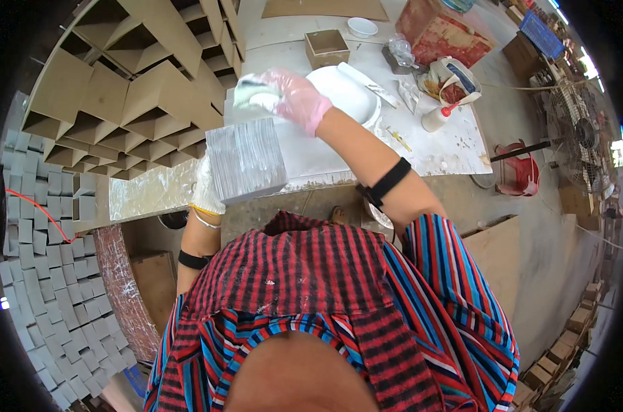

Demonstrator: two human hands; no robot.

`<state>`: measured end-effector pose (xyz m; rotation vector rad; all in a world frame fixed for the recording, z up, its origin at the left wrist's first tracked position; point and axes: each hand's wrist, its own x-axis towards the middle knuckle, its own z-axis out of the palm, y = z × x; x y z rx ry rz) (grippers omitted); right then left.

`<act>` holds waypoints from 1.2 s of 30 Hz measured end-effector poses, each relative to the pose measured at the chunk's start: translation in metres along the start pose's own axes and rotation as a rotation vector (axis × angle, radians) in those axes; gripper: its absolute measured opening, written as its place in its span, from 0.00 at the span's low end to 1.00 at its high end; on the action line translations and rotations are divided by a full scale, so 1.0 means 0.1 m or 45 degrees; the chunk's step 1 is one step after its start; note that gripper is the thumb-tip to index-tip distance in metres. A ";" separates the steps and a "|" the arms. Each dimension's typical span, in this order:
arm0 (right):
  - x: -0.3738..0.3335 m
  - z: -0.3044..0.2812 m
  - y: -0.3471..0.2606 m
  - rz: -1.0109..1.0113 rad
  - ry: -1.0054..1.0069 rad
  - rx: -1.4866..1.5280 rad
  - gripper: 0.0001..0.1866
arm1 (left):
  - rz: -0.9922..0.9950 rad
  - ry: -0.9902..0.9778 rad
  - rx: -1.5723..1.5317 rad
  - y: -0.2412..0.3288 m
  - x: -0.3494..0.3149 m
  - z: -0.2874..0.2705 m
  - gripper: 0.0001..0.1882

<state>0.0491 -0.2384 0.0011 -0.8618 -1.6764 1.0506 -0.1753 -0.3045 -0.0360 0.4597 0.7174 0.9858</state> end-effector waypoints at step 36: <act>-0.36 0.48 -0.36 -0.346 -0.571 -0.425 0.18 | -0.024 -0.261 -0.100 0.08 0.00 -0.17 0.27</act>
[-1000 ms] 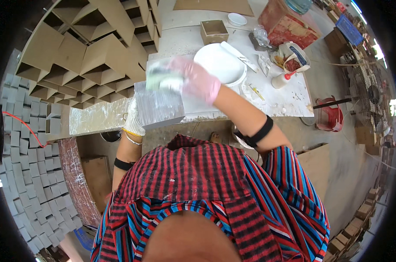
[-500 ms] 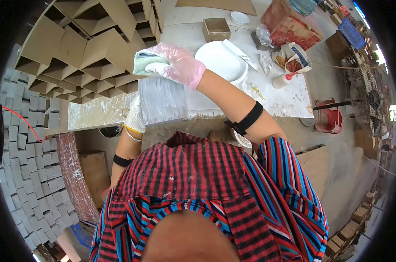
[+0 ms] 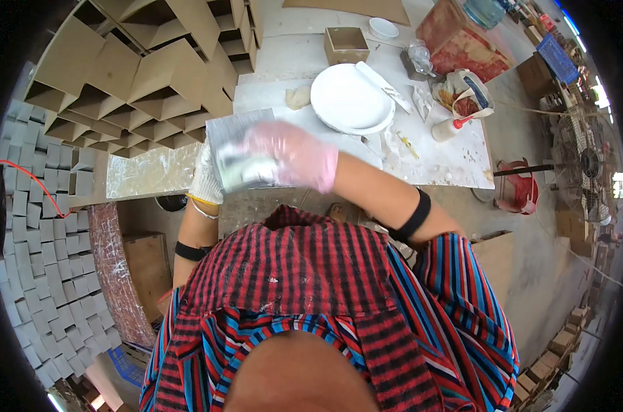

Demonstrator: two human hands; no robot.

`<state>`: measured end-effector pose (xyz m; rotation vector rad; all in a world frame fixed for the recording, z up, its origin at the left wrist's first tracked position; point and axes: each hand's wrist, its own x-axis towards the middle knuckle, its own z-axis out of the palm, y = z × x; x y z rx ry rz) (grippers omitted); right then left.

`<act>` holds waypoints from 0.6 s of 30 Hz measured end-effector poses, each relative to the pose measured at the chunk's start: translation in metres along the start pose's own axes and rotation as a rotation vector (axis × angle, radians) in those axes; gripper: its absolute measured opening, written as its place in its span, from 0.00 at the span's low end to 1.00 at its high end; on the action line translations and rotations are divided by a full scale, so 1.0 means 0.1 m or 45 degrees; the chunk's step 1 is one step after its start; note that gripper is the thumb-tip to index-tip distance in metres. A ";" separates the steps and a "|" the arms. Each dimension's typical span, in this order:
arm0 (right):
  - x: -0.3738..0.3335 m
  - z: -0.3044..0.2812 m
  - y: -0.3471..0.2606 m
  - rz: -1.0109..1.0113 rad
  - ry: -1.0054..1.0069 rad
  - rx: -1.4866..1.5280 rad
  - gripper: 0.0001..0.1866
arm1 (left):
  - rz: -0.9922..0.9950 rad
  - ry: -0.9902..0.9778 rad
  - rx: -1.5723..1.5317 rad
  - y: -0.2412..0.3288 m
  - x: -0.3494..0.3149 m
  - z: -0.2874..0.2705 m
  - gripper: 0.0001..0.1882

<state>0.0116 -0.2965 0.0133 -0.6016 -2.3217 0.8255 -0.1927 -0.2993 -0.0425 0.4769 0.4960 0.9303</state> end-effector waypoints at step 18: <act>-0.01 -0.18 -0.01 -0.061 0.235 0.125 0.18 | -0.016 -0.261 -0.391 0.02 0.16 0.07 0.29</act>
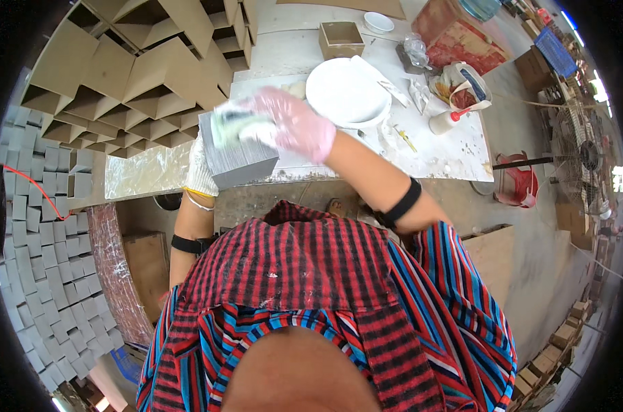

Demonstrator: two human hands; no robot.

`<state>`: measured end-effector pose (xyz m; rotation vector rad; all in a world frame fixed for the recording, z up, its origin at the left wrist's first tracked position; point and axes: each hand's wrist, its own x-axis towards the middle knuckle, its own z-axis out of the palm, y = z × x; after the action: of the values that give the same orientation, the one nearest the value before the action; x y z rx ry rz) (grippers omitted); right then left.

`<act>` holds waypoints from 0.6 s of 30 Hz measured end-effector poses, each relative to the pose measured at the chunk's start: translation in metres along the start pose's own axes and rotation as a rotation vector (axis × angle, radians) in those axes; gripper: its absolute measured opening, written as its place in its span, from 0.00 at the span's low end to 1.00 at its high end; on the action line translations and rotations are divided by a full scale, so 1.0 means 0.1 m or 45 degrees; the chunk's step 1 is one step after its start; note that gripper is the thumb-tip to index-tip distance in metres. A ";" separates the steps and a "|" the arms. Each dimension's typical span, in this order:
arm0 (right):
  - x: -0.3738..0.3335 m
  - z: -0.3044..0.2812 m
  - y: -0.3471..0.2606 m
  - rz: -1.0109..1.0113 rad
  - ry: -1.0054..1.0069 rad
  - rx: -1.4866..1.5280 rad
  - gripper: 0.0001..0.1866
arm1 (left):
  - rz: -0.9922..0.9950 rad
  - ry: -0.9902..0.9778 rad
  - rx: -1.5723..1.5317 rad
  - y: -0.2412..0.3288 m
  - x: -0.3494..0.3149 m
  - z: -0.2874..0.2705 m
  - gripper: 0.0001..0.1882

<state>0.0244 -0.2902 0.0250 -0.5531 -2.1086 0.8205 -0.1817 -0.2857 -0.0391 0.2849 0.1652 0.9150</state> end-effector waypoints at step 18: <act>0.39 0.03 0.29 0.110 -0.085 -0.157 0.22 | 0.089 0.826 0.690 -0.18 0.18 -0.04 0.13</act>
<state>0.0022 -0.2469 0.0233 -0.6948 -2.2207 0.7701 -0.1588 -0.2809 -0.0489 0.4878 1.0166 0.9974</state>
